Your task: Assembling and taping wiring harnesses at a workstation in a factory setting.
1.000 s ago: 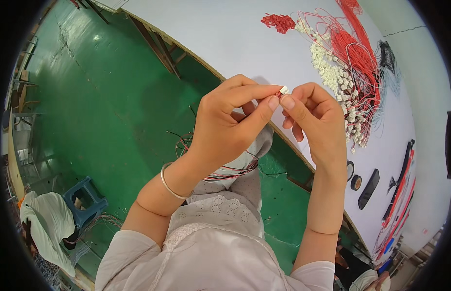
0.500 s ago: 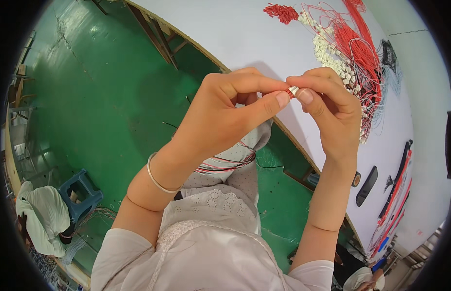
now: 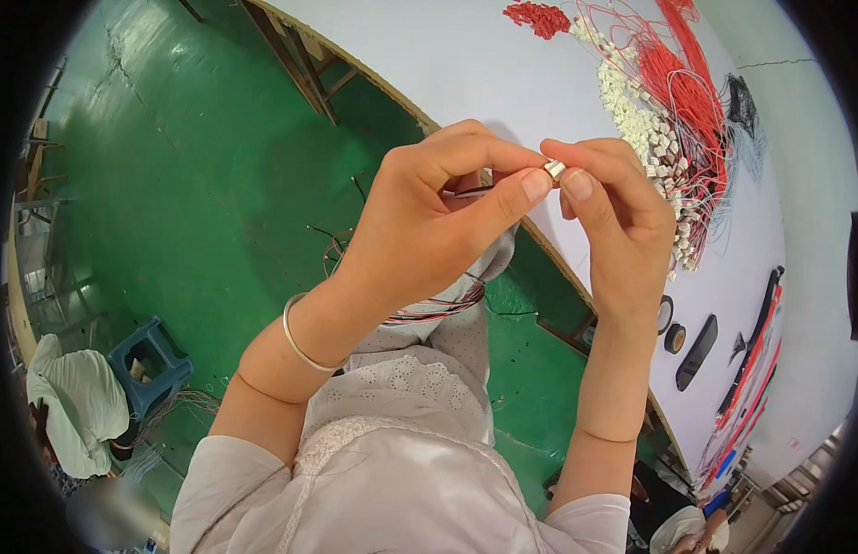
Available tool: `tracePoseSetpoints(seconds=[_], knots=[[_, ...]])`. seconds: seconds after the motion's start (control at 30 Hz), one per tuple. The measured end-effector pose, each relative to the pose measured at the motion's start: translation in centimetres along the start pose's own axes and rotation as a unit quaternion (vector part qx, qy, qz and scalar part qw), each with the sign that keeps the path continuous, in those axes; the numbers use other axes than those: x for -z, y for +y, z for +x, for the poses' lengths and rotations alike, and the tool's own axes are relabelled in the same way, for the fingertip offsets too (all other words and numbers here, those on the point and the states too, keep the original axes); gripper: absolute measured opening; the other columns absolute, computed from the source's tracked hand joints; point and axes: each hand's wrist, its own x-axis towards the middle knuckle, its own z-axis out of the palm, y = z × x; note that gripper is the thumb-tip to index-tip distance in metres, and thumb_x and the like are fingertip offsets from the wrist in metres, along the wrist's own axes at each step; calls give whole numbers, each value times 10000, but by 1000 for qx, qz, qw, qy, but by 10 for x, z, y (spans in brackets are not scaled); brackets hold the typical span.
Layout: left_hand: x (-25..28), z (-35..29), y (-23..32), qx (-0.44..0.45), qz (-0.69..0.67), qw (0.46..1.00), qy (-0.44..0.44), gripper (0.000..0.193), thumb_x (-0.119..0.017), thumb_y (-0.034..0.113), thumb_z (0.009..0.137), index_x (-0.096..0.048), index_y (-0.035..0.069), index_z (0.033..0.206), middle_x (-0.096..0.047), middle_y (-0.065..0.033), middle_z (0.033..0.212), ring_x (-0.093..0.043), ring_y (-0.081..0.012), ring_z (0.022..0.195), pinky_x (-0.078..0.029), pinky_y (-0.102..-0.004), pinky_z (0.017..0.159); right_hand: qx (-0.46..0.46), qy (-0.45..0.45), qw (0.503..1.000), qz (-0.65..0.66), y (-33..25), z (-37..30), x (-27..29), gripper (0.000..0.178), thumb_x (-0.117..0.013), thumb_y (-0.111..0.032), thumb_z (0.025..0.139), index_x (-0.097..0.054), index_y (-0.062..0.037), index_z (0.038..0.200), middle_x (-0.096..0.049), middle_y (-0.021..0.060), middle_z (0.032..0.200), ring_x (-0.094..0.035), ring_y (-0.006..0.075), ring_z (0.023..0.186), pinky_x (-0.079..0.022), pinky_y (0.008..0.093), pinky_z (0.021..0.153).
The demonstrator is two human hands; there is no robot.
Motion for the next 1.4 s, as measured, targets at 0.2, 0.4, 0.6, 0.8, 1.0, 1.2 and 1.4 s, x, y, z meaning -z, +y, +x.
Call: tracePoseSetpoints(seconds=[0.2,0.4,0.6,0.8,1.0,1.2,1.4], knots=[[-13,-5,-3,-82,34,994,63,100,-724,69,847,-741,53,944,-599,19,779,-406,-23,590,-295,-200,485,66,69,994,-55,-2,-15,-8,188,-655,-46,907,-722,-36,1083,-602,38,985,-537,95,845,-430,217,703],[-16,-14,1,-163,78,978,102,132,-735,31,816,-744,55,946,-594,19,771,-415,-29,583,-271,-202,467,71,97,988,-98,-6,-25,-17,203,-656,-56,908,-721,-48,1100,-606,52,982,-536,101,849,-410,211,660],[-15,-17,-3,-190,99,974,76,154,-718,23,847,-726,21,1001,-587,-8,845,-397,-37,633,-286,-196,505,71,109,989,-72,-8,-30,-18,207,-657,-59,907,-723,-58,1104,-612,53,979,-535,101,830,-409,213,642],[-12,-15,3,-216,136,966,41,173,-742,30,819,-732,37,992,-595,-1,825,-421,-44,652,-285,-195,511,63,92,991,-73,-11,-34,-9,205,-658,-41,899,-726,-49,1092,-607,59,990,-541,99,831,-410,207,637],[-12,-20,9,-163,105,981,30,163,-748,6,794,-715,43,950,-612,-4,844,-451,-33,683,-284,-187,514,119,83,987,-73,-8,-38,-4,226,-688,3,855,-725,-24,1077,-621,69,981,-558,111,865,-444,218,671],[-13,-25,11,-182,115,976,43,192,-745,-26,771,-712,66,937,-608,-7,877,-464,-28,700,-301,-180,523,57,86,995,3,-11,-46,-8,215,-672,23,866,-711,9,1077,-661,98,940,-606,126,832,-472,223,675],[-13,-23,5,-291,180,938,58,233,-779,-31,723,-724,77,922,-604,-14,885,-492,-63,685,-351,-206,520,-10,61,988,140,-13,-47,-6,206,-659,14,887,-701,23,1089,-674,84,916,-602,94,715,-473,196,580]])
